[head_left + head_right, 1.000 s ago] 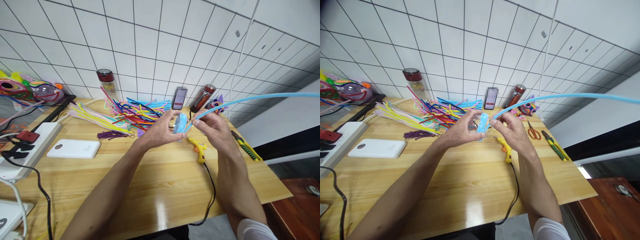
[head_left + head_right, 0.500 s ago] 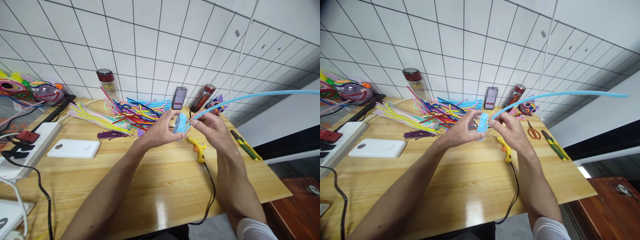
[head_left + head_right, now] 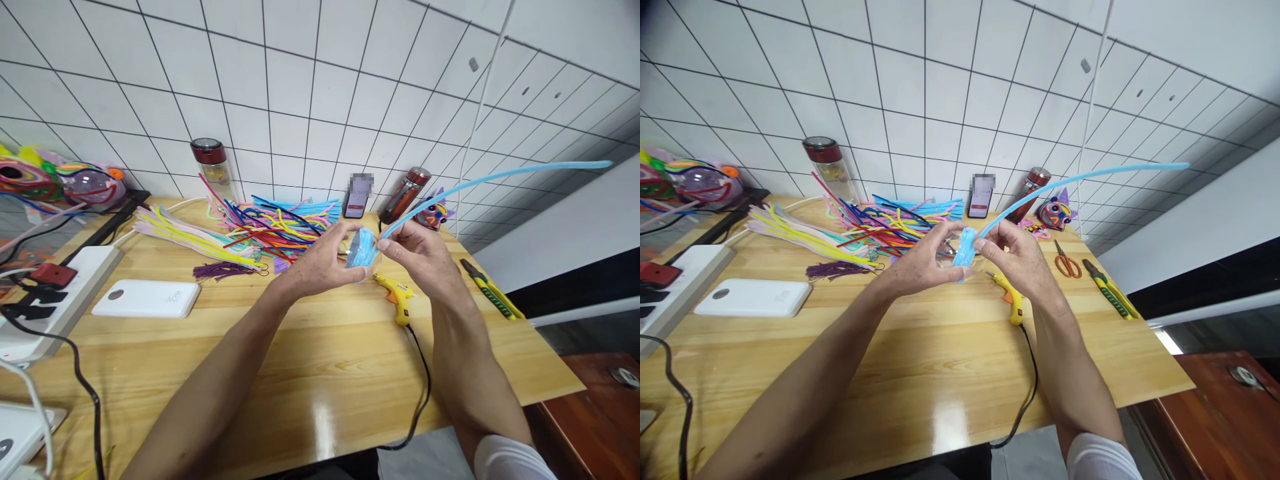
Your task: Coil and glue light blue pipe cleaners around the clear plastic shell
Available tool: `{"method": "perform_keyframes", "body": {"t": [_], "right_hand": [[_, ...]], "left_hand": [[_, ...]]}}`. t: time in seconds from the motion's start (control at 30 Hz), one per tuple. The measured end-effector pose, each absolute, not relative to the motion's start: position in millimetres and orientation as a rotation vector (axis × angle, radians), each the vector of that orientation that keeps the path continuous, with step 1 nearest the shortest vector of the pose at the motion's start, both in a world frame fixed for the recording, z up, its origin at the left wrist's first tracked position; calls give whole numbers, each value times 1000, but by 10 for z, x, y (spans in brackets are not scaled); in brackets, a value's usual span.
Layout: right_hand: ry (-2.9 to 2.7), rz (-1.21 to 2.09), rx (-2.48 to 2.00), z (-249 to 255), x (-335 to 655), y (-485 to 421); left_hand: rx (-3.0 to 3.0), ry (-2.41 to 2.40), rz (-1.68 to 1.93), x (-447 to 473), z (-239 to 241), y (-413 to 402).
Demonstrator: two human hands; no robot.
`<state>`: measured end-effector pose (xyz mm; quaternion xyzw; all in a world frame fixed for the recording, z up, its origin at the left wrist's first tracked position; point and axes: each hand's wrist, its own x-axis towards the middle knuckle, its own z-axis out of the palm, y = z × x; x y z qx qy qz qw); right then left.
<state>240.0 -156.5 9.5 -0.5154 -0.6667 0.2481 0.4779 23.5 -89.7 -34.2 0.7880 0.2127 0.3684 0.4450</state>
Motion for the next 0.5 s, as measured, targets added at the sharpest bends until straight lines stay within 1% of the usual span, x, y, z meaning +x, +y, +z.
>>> {"method": "perform_keyframes", "body": {"t": [0.5], "right_hand": [[-1577,612,-1307,107,2340,-1533]], "left_hand": [[1936,513,933,260,-361,-911]]}}
